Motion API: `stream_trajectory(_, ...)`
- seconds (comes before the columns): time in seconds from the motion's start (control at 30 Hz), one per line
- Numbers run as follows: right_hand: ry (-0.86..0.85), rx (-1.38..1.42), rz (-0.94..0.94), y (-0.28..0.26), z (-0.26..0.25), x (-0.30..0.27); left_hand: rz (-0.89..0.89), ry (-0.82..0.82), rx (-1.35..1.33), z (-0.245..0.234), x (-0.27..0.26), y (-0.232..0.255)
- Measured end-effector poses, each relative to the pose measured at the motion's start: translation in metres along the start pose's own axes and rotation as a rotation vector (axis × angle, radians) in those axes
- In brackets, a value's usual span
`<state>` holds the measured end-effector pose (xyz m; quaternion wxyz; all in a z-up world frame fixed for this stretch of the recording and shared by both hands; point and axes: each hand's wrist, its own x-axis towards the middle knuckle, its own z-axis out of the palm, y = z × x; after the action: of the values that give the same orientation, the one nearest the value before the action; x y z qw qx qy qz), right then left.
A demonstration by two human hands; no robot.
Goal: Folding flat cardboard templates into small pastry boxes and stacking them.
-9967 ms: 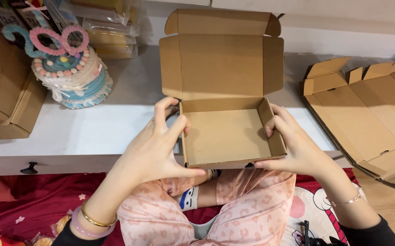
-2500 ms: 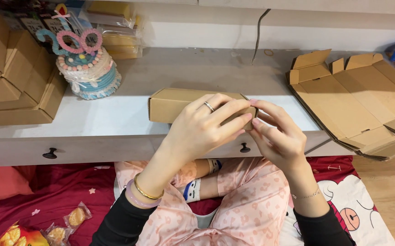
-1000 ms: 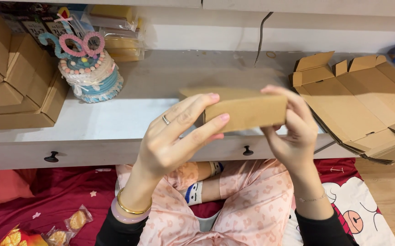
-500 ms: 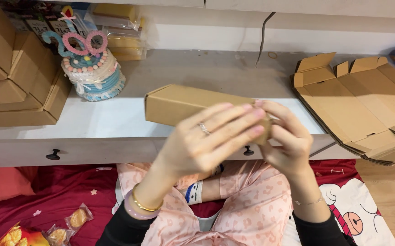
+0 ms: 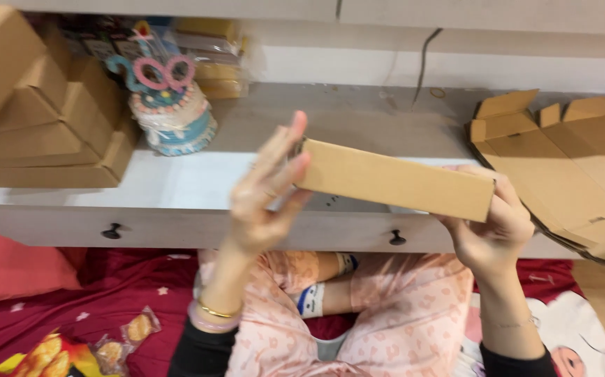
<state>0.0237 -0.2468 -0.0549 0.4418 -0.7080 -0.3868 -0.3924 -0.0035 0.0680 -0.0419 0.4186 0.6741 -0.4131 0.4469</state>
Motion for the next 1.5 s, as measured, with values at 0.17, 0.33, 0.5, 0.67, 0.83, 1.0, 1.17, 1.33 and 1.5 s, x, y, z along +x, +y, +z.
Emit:
stream_trajectory(0.17, 0.048, 0.21, 0.26, 0.025, 0.018, -0.036, 0.02, -0.011, 0.046, 0.01, -0.008, 0.009)
stream_trajectory(0.33, 0.062, 0.488, 0.41, 0.008, 0.039, -0.029, 0.068, -0.007, 0.444, 0.002, -0.016, 0.026)
stream_trajectory(0.5, 0.008, 0.386, 0.396, -0.014, 0.035, -0.019, 0.103, -0.114, 0.951, -0.046, 0.011, 0.095)
stream_trajectory(0.67, 0.004, 0.346, 0.395, -0.008, 0.028, -0.027, 0.087, -0.18, 1.225, -0.105, 0.001, 0.146)
stream_trajectory(0.83, -0.002, 0.32, 0.393, -0.002, 0.03, -0.033, 0.126, -0.551, 1.417, -0.176, -0.02, 0.183)
stream_trajectory(1.0, -0.001, 0.283, 0.397, -0.005, 0.031, -0.034, -0.033, -0.463, 1.47, -0.176, 0.012, 0.168)
stream_trajectory(1.17, 0.026, 0.287, 0.399, -0.002, 0.03, -0.035, -0.156, -0.35, 1.51, -0.195, 0.09, 0.101)
stream_trajectory(1.33, 0.025, 0.305, 0.416, -0.001, 0.029, -0.035, -0.088, -0.475, 2.132, -0.235, 0.085, 0.025)
stream_trajectory(1.5, 0.022, 0.302, 0.408, 0.001, 0.028, -0.033, 0.15, -0.383, 2.344, -0.253, 0.063, -0.029)
